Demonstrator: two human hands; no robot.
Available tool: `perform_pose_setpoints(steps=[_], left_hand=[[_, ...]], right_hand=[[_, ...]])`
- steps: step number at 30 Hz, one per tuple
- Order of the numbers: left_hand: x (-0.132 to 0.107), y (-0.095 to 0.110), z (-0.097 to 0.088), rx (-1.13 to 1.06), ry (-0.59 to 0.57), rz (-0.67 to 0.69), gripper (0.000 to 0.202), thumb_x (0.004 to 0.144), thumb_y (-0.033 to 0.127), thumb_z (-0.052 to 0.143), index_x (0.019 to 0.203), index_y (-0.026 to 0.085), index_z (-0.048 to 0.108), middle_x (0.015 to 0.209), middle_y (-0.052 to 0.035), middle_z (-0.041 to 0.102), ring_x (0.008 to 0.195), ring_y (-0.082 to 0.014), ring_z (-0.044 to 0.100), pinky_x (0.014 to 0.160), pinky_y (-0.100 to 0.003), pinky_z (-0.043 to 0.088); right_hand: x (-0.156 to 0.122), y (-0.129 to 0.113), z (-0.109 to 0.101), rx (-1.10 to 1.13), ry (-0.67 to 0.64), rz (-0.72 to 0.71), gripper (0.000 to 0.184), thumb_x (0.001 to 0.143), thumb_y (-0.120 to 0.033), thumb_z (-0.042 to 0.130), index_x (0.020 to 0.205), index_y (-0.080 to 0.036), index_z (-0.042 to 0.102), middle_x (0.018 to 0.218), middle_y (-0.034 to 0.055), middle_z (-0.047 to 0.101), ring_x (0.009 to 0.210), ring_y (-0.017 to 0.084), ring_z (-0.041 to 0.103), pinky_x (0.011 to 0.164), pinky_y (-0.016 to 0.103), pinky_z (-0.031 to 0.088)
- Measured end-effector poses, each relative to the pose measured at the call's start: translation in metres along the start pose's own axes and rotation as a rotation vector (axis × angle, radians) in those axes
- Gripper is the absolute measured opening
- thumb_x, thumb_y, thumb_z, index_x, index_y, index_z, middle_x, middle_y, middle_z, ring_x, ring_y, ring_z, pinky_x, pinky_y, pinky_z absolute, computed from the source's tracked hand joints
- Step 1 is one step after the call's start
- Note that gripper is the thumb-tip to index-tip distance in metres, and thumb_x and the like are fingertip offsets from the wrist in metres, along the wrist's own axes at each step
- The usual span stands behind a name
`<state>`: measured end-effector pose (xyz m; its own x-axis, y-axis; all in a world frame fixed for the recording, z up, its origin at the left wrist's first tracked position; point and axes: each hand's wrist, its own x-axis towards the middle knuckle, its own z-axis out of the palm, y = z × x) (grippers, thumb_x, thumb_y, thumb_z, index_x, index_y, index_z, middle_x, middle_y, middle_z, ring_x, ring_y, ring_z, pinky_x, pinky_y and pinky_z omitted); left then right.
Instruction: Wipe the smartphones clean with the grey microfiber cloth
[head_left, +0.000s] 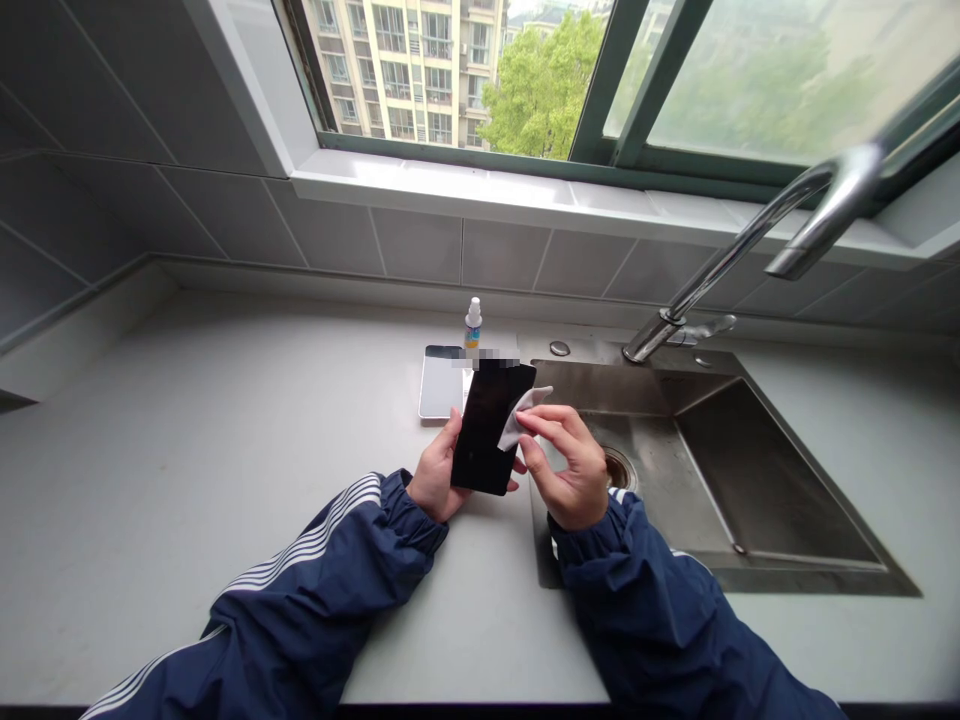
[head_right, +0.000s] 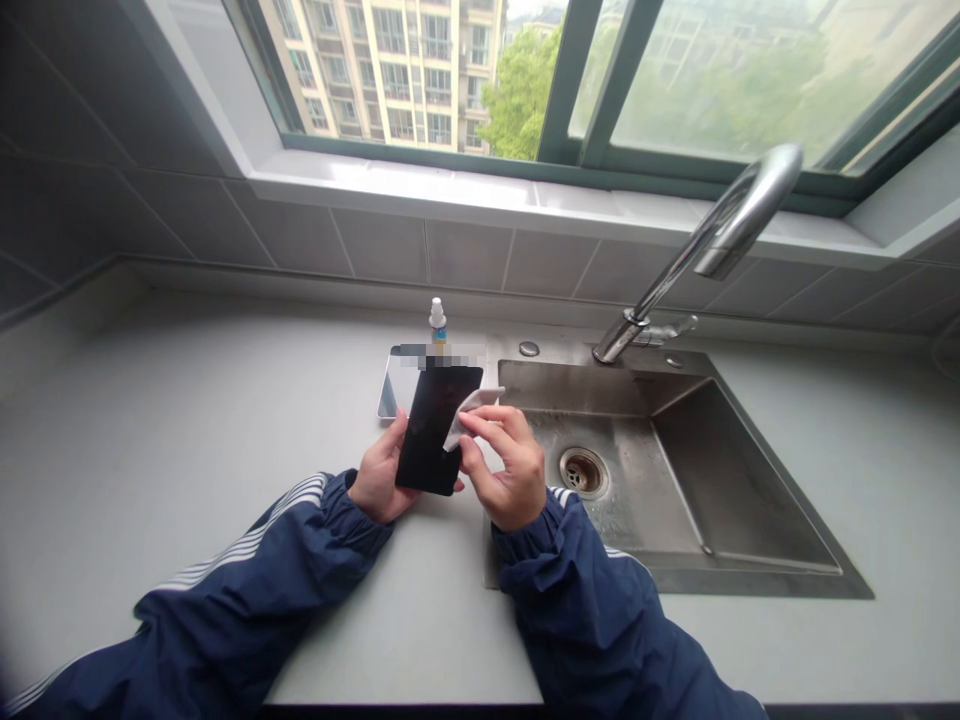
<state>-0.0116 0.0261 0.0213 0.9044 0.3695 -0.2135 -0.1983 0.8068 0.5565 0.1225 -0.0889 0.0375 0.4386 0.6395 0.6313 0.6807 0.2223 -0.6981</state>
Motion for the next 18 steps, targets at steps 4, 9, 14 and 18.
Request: perform_pose_setpoints(steps=[4,9,14,18], left_hand=[[0.000,-0.002,-0.001,-0.052,0.043,0.047,0.055,0.102,0.051,0.036,0.111,0.011,0.072,0.096,-0.0149,0.077,0.081,-0.0269,0.075,0.073,-0.043,0.062],[0.001,-0.003,0.005,-0.108,0.119,0.103,0.048,0.103,0.043,0.041,0.101,0.009,0.075,0.094,-0.0125,0.077,0.089,-0.0222,0.074,0.090,-0.034,0.057],[0.001,-0.003,0.007,-0.087,0.118,0.095,0.052,0.103,0.043,0.037,0.110,0.006,0.073,0.098,-0.0151,0.077,0.097,-0.0268,0.074,0.099,-0.041,0.053],[0.000,-0.004,0.008,-0.066,0.112,0.093,0.051,0.104,0.044,0.037,0.115,0.008,0.072,0.101,-0.0139,0.078,0.100,-0.0272,0.074,0.101,-0.042,0.052]], right_hand=[[-0.004,0.000,0.002,-0.157,-0.058,-0.135,0.038,0.089,-0.018,0.063,0.125,-0.030,0.069,0.118,0.0074,0.068,0.114,0.027,0.062,0.098,0.048,0.054],[-0.010,-0.004,0.002,-0.298,-0.193,-0.286,0.045,0.088,-0.020,0.064,0.132,-0.029,0.064,0.128,0.0041,0.069,0.130,0.030,0.055,0.106,0.050,0.048],[-0.010,-0.008,0.000,-0.300,-0.205,-0.293,0.054,0.092,-0.022,0.059,0.145,-0.025,0.050,0.138,0.0080,0.063,0.128,0.026,0.059,0.112,0.049,0.042],[-0.011,-0.008,0.004,-0.406,-0.265,-0.275,0.059,0.098,-0.030,0.050,0.154,-0.020,0.036,0.155,0.0136,0.046,0.145,0.030,0.041,0.119,0.054,0.031]])
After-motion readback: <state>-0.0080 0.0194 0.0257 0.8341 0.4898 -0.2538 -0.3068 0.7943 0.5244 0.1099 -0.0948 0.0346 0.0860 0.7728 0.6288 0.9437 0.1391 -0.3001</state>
